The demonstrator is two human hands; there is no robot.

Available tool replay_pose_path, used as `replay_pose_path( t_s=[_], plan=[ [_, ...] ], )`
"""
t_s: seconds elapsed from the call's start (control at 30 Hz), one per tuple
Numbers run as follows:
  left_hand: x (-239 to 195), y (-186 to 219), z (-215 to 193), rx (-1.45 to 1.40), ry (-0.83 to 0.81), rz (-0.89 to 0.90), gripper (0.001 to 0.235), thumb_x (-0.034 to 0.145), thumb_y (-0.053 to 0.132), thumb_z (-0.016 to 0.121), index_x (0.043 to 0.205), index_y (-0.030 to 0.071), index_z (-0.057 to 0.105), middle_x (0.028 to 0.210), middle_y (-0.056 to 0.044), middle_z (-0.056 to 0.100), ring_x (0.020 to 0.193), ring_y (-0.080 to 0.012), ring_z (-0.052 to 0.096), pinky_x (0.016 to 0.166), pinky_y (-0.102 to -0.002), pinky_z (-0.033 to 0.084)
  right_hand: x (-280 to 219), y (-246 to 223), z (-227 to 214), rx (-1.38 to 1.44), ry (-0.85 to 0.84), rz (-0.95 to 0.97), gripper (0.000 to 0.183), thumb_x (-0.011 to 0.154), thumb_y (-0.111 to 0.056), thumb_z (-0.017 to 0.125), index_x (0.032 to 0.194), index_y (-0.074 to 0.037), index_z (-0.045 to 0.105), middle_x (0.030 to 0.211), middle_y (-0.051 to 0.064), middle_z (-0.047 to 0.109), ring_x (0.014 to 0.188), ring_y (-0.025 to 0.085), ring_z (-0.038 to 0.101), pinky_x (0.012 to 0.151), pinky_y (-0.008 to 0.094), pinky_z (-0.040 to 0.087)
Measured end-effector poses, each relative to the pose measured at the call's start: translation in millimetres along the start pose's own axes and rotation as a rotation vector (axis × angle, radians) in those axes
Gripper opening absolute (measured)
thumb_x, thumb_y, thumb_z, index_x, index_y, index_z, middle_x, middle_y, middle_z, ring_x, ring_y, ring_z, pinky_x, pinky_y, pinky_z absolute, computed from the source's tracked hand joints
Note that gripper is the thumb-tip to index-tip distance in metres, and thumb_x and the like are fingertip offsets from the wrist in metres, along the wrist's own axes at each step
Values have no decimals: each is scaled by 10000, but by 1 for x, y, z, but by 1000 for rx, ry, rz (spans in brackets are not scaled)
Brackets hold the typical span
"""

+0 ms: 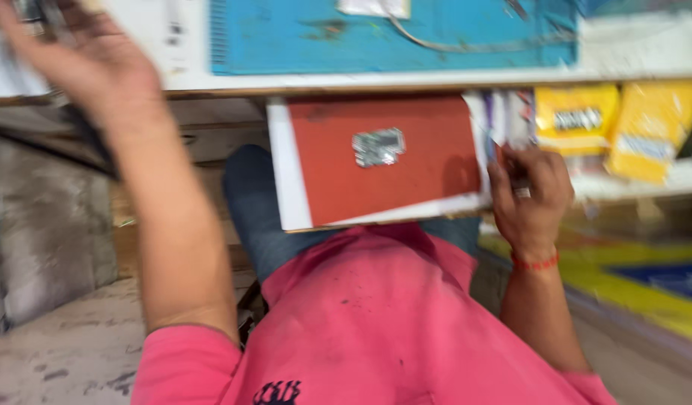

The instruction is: The person uses a hot air rework station to heat a small circuit board placed on a red mat. They hold the board steady with one hand while directing the hot air nozzle with the other, then briefly uses a small tool to adjust components on the board.

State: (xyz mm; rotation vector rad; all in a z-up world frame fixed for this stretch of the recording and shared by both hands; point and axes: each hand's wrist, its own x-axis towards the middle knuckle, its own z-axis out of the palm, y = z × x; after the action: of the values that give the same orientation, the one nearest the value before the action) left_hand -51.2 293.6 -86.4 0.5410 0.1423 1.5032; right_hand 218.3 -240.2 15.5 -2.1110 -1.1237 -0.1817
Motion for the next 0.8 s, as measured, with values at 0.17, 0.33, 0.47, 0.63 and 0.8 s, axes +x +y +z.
replay_pose_path(
  t_s=[0.17,0.33,0.47,0.63,0.8],
  plan=[
    [-21,2,-3,-173,109,-141,532,984,389,631,1222,-84,571,1168,-176,627,1036,-278,632,1087,-442,532,12,16,-14,13,149,54,173,1034,8,828,1138,0,690,1033,131,636,770,189,638,694,296,508],
    [-93,12,77,123,-9,-254,311,1113,316,569,1140,6,577,1005,-102,595,926,-194,587,957,-342,511,18,24,-32,-23,120,81,122,1065,30,808,1111,12,695,1000,127,643,813,197,651,724,288,529],
    [-193,-17,148,839,-364,-208,130,1014,190,715,1055,103,626,988,-7,652,860,-144,651,784,-339,580,47,23,-20,28,60,-11,122,1055,40,786,1121,10,687,1041,139,657,880,224,685,768,297,563],
    [-246,-41,190,1466,-1070,44,487,750,344,882,1109,68,701,1136,-100,649,1091,-327,574,951,-449,481,105,13,-2,49,-56,-99,167,993,-19,774,1146,-5,709,1038,142,669,891,259,702,794,347,569],
    [-246,-31,201,1531,-1162,60,481,740,342,889,1107,70,736,1180,-95,639,1134,-342,547,944,-464,463,96,4,-14,-204,-465,86,224,949,-250,790,1030,-45,747,930,121,704,837,339,694,738,416,544]
  ],
)
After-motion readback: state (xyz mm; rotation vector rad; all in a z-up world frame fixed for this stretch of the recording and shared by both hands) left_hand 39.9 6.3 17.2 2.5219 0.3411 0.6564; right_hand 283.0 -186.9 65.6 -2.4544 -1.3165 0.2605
